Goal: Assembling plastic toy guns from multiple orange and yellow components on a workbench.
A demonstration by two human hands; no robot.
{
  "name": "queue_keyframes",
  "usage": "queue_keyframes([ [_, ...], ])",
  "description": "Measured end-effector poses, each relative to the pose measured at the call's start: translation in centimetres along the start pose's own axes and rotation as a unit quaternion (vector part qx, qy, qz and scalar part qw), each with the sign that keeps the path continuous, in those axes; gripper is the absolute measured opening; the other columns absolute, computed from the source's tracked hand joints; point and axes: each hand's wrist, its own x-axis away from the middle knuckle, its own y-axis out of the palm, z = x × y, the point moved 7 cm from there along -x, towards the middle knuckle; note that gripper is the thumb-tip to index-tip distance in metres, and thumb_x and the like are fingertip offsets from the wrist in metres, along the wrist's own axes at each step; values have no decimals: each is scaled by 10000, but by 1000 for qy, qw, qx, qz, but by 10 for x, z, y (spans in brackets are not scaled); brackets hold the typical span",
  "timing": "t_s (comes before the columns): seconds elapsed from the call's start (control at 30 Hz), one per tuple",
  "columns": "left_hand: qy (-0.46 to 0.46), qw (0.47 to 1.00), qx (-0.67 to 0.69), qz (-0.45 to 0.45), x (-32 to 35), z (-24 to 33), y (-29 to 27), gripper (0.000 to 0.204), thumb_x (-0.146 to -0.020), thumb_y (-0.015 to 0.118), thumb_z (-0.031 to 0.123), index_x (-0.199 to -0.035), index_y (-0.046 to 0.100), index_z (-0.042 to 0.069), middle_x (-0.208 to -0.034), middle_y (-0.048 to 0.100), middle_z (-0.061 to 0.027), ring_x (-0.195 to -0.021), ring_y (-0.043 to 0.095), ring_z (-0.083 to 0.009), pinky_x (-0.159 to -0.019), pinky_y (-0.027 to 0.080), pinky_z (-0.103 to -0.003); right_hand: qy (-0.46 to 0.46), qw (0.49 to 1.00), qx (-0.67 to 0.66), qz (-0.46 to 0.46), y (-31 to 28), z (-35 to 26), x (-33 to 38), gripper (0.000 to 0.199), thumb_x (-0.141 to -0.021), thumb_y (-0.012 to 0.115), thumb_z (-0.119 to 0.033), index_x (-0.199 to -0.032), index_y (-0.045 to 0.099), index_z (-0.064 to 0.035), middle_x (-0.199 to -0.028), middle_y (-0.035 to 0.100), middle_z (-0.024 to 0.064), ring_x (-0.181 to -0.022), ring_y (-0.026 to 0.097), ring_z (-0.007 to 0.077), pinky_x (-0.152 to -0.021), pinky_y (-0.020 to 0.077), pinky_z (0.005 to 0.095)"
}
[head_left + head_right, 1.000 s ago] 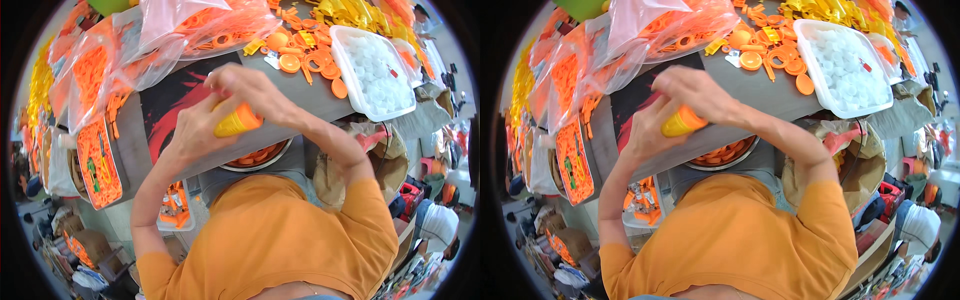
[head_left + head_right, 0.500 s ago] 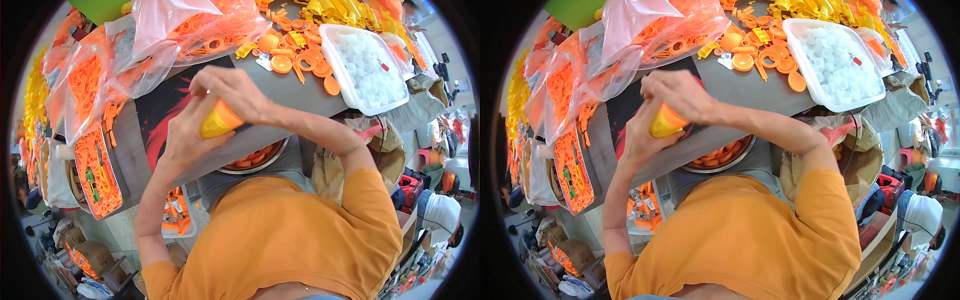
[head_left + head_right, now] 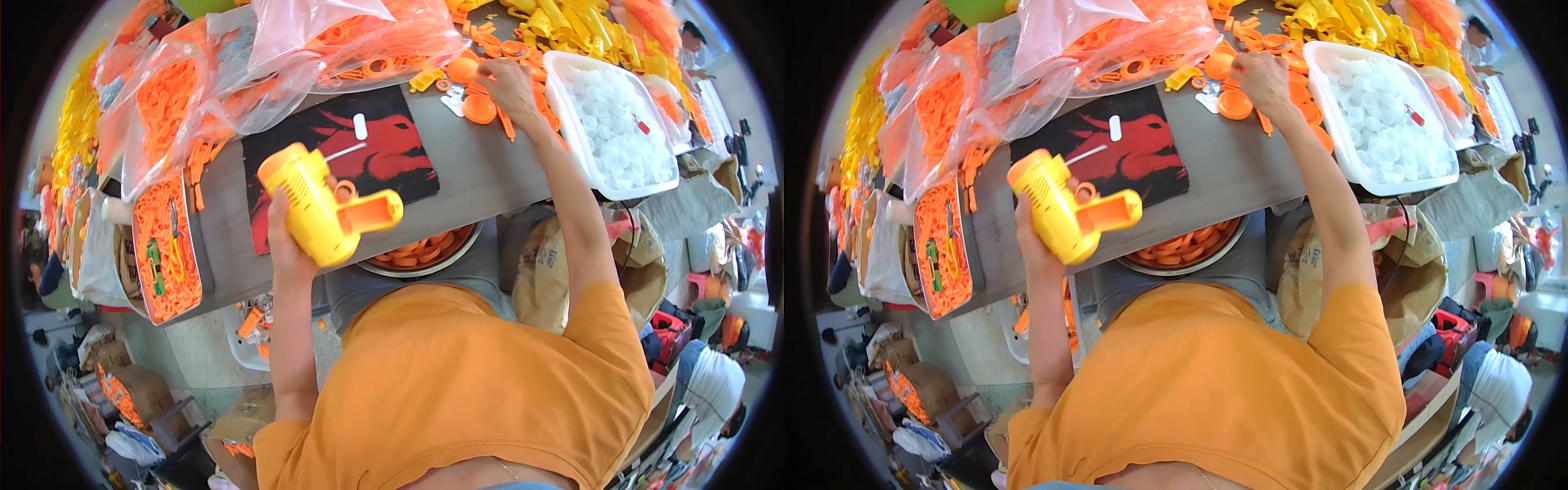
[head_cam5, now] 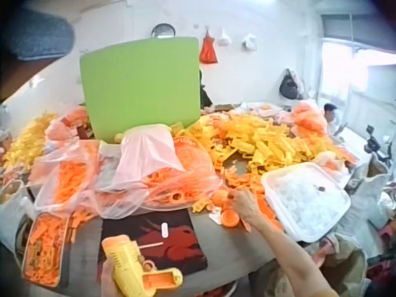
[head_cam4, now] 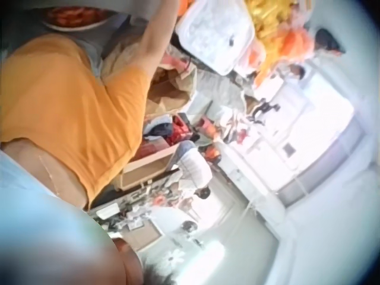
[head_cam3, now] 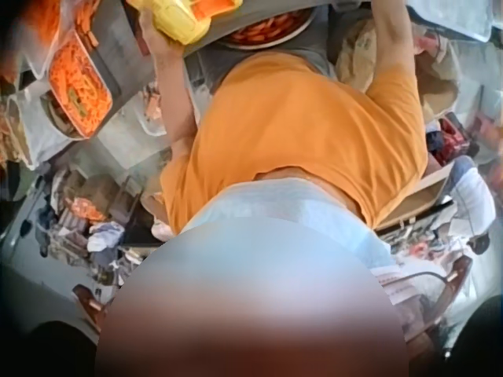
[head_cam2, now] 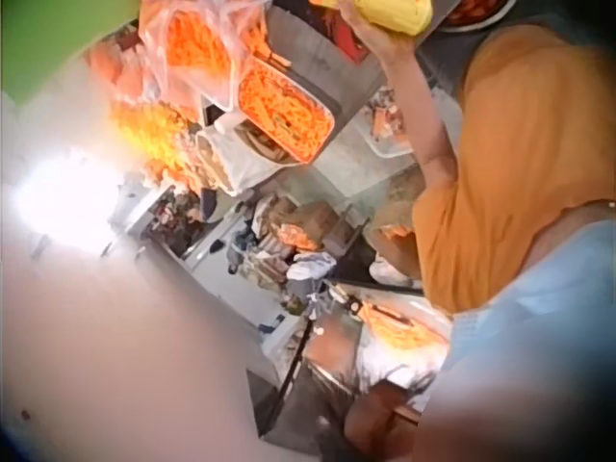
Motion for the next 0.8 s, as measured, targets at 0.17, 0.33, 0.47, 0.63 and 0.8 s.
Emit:
queue_keyframes([
  [0.17,123,978,-140,91,-41,0,19,655,-982,402,560,-1413,387,67,-1282,545,-113,-1212,523,-251,-1035,411,-436,48,936,-337,95,-54,-94,36,194,-826,729,-145,-958,678,-12,-854,677,80,-780,624,162,-758,497,303],
  [0.33,187,958,-203,73,-54,-17,41,507,-1029,321,490,-1389,270,137,-1321,449,-76,-1258,465,-234,-1061,374,-440,-60,937,-306,155,-62,-190,88,173,-750,785,-121,-884,683,-83,-811,651,20,-758,589,163,-811,404,306],
  [0.47,211,950,-223,57,-50,-19,41,495,-1005,491,335,-1376,225,145,-1281,442,-82,-1218,472,-217,-1031,398,-423,-63,938,-282,192,-51,-201,93,182,-736,785,-98,-880,675,-92,-830,644,19,-820,578,174,-832,375,322],
  [0.63,206,942,-263,41,-42,-13,50,647,-906,661,76,-1375,218,127,-1237,469,-92,-1144,515,-185,-977,449,-373,-56,922,-352,148,-40,-200,95,272,-760,760,-75,-1016,667,-78,-902,649,67,-925,589,200,-877,431,338],
  [0.8,234,942,-235,56,-41,-11,51,648,-865,683,31,-1363,273,90,-1210,493,-89,-1091,551,-184,-941,471,-344,31,826,-562,24,-20,-189,93,441,-828,719,-103,-1246,591,-44,-1082,645,140,-1070,577,195,-909,473,322],
])
